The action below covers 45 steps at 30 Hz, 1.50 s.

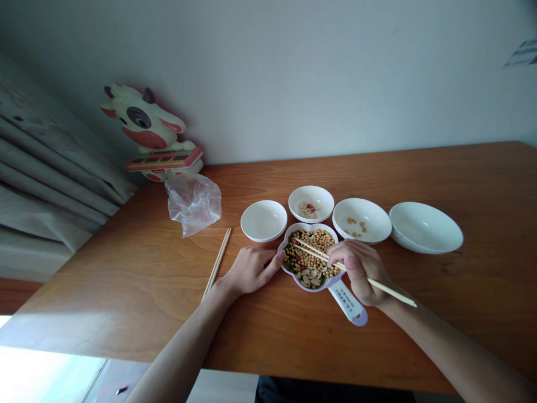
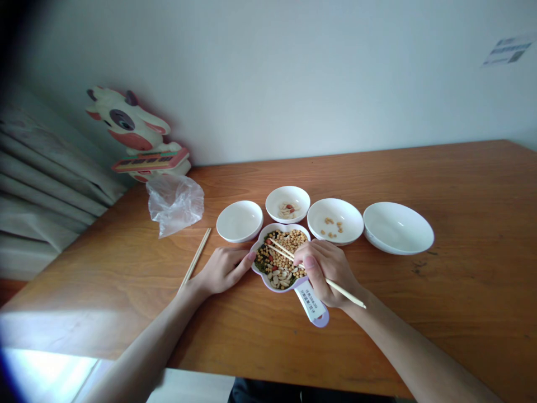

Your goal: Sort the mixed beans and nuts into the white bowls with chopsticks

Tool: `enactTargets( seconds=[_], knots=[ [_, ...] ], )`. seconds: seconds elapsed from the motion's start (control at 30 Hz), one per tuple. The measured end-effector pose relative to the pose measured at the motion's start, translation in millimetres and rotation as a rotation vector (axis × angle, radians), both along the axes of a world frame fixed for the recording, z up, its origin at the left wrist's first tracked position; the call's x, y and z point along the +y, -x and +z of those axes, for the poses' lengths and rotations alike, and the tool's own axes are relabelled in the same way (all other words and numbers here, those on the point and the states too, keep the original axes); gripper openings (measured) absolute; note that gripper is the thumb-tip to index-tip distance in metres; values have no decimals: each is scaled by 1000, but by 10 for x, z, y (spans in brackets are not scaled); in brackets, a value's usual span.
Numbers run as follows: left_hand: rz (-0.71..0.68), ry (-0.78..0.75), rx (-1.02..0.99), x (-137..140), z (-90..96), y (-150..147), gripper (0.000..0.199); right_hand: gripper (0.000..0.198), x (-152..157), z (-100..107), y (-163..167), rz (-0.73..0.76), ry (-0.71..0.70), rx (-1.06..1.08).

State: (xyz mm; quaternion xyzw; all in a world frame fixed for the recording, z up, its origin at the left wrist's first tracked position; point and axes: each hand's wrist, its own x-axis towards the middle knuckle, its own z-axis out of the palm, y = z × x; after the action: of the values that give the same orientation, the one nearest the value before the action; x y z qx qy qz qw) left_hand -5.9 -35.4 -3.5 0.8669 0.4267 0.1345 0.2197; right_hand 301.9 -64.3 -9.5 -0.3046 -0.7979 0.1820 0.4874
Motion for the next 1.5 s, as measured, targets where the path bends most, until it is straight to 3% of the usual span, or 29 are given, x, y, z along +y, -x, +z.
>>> enactTargets(
  seconds=[0.2, 0.4, 0.6, 1.5],
  knots=[
    [-1, 0, -4, -4, -3, 5, 56, 37, 15, -26, -69, -36, -51, 69],
    [-8, -15, -9, -3, -5, 4, 57, 41, 77, -6, -162, -134, -140, 184],
    [-6, -19, -20, -4, 7, 0, 56, 42, 136, -8, -212, -272, -134, 284],
    [-7, -17, -25, 0, -16, 3, 55, 41, 158, -31, -226, -233, -113, 246]
  ],
)
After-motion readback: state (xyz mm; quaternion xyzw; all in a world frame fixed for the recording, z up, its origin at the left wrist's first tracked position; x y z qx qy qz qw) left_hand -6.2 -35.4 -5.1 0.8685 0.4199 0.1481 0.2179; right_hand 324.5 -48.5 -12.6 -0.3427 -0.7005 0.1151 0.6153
